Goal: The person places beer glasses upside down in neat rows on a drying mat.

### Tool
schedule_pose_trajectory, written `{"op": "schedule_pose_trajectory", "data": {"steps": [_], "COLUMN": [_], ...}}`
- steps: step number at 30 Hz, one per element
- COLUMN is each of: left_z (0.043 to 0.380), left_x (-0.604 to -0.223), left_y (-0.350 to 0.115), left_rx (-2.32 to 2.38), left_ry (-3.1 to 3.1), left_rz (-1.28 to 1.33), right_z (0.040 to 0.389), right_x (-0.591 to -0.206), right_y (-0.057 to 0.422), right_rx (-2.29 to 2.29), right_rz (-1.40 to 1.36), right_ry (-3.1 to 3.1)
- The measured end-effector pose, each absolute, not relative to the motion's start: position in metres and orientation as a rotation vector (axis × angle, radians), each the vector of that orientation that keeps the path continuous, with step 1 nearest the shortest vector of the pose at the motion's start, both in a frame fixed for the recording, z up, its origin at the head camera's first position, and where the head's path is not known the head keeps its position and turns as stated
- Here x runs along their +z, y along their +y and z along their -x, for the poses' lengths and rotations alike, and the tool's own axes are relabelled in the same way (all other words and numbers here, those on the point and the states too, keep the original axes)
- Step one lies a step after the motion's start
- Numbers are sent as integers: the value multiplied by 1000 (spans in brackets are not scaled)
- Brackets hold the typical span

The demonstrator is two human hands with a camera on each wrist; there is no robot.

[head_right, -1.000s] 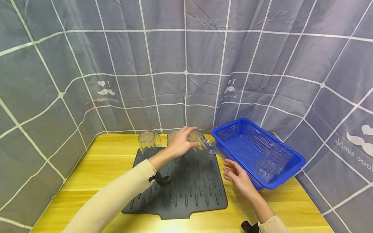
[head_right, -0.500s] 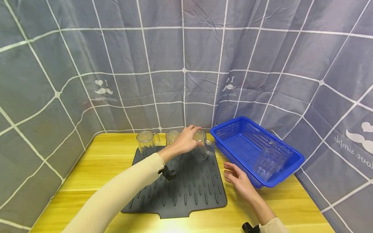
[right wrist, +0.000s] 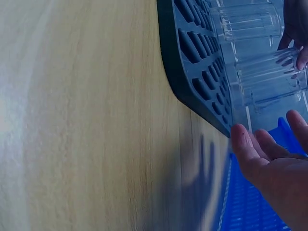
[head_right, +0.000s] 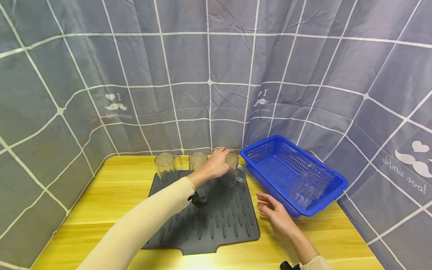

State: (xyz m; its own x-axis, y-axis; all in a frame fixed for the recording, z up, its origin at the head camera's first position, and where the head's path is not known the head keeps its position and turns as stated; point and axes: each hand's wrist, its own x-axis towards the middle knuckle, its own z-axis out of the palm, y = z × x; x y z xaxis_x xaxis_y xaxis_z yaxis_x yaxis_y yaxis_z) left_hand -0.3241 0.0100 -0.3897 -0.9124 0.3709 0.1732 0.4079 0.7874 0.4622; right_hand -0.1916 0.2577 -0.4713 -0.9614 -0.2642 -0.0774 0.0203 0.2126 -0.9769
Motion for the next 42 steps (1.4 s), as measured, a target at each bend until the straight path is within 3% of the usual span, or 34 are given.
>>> {"op": "schedule_pose_trajectory", "data": {"steps": [16,42], "left_z": [334,323], "left_x": [-399,-393], "left_y": [18,14], "left_rx": [-798,-752], "left_ry": [-2932,-2883], "left_rz": [603,641], "right_z": [191,192], "right_x": [-478,-460], "right_y": [261,261], "right_rx": [-1824,-1757], "right_rz": [233,299], "right_ry": [2267,2359]}}
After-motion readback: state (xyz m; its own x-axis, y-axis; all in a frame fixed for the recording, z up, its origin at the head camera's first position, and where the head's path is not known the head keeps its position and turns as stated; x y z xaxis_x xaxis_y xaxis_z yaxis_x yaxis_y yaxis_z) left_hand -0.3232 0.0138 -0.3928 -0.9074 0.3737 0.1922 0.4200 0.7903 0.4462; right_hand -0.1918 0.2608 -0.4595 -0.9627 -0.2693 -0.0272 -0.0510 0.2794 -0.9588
